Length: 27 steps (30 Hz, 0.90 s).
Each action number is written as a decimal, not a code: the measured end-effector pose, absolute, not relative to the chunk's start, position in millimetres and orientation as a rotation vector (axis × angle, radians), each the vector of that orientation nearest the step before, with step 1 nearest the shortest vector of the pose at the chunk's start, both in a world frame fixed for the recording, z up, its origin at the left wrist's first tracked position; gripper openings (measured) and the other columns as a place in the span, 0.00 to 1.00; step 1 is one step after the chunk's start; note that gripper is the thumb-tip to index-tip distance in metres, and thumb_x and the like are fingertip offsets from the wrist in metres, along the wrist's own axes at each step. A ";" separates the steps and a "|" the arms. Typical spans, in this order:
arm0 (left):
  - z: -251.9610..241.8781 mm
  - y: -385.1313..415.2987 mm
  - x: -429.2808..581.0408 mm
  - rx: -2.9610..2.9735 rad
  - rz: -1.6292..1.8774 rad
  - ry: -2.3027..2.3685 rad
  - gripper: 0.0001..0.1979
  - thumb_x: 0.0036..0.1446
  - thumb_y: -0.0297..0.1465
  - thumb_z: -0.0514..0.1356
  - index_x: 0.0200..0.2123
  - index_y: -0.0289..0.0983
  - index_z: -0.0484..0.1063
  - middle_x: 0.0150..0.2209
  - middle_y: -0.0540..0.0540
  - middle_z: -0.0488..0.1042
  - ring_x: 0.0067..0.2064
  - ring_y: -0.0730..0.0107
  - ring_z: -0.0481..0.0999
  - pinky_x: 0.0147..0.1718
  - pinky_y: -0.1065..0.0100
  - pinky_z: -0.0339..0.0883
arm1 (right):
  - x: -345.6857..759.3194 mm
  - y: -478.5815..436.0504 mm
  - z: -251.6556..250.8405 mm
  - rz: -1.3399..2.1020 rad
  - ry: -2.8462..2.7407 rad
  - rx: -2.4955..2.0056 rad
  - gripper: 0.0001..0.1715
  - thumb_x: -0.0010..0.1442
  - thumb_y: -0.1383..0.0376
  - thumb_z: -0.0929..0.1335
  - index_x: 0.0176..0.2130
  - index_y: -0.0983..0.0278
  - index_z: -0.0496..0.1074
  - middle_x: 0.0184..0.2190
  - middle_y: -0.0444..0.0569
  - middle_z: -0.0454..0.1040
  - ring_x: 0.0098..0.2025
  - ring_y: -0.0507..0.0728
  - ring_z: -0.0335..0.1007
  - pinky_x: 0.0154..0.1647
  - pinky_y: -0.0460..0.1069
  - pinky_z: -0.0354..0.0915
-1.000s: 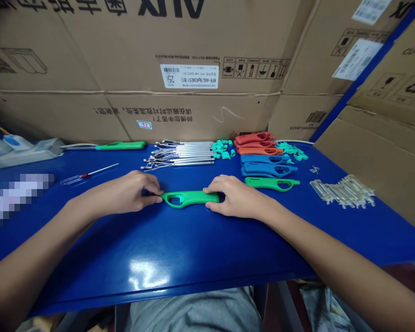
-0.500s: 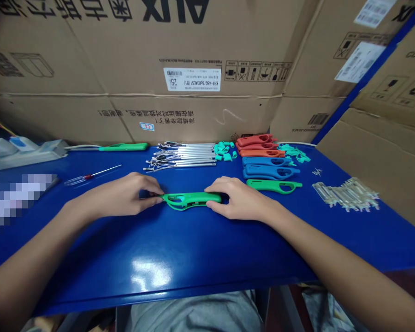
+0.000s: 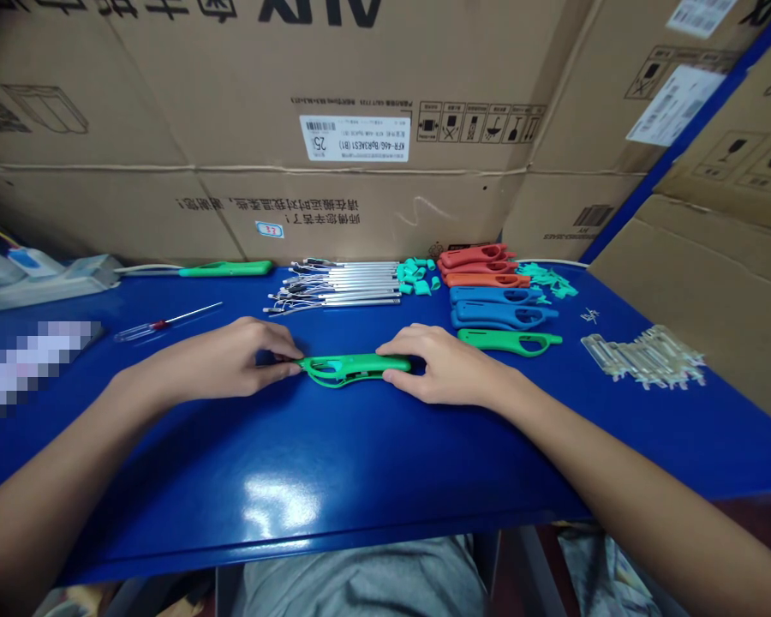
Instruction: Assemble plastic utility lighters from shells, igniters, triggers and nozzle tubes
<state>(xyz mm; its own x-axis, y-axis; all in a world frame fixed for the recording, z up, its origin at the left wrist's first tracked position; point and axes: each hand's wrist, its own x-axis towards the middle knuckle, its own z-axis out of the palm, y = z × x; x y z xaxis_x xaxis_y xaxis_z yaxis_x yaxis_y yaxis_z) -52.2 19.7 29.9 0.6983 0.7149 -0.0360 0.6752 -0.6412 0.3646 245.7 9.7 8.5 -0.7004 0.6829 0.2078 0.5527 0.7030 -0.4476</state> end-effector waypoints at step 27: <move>30.3 17.9 -47.4 2.466 0.017 1.235 0.07 0.57 0.31 0.61 0.34 0.38 0.79 0.33 0.47 0.77 0.32 0.69 0.74 0.32 0.69 0.65 | 245.8 10.9 4.9 0.560 -2.550 -0.981 0.15 0.59 0.64 0.72 0.47 0.64 0.75 0.44 0.53 0.77 0.47 0.60 0.72 0.49 0.56 0.68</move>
<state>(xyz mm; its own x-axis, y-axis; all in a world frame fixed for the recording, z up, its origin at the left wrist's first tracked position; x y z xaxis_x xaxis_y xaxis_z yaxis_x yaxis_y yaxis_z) -47.4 17.9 30.3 0.6136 0.7739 -0.1570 0.7694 -0.5411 0.3395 245.8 10.9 4.9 -0.6986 0.6927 0.1791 0.5539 0.6820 -0.4775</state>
